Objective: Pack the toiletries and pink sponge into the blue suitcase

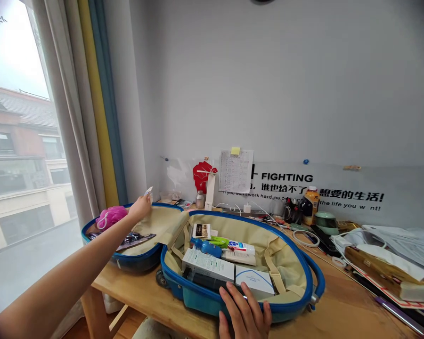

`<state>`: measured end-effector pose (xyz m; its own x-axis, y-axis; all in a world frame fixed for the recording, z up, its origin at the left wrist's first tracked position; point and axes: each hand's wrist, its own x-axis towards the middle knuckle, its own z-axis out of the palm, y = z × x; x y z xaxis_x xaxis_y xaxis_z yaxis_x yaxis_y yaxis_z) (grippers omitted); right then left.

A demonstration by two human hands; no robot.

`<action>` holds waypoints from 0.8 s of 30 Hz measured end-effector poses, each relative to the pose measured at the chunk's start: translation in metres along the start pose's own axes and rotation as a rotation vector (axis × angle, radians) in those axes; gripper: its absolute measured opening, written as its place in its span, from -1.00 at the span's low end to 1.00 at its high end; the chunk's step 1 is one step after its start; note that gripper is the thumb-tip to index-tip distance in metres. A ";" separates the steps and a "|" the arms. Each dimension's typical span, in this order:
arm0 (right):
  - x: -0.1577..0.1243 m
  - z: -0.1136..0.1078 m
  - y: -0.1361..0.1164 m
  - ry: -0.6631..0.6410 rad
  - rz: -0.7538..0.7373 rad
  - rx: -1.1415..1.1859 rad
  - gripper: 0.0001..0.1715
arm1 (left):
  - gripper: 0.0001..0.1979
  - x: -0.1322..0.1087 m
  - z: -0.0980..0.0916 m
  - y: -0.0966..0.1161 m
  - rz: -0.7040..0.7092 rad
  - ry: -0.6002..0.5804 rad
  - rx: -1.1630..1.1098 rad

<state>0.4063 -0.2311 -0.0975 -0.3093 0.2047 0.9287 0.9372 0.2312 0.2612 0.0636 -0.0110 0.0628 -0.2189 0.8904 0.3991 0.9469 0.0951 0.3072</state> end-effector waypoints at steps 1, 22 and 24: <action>0.001 0.000 0.000 -0.001 0.005 0.000 -0.62 | -0.63 -0.003 -0.006 0.009 0.040 0.020 -0.045; 0.008 -0.004 -0.002 0.005 0.031 0.054 -0.66 | -0.58 -0.158 0.030 0.131 1.229 -0.658 -0.300; 0.006 -0.003 -0.002 -0.001 0.031 0.054 -0.66 | -0.50 -0.153 0.031 0.127 1.197 -0.657 -0.298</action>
<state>0.4033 -0.2334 -0.0915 -0.2807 0.2133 0.9358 0.9362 0.2758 0.2180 0.2241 -0.1218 0.0142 0.9050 0.4138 0.0989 0.3748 -0.8855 0.2746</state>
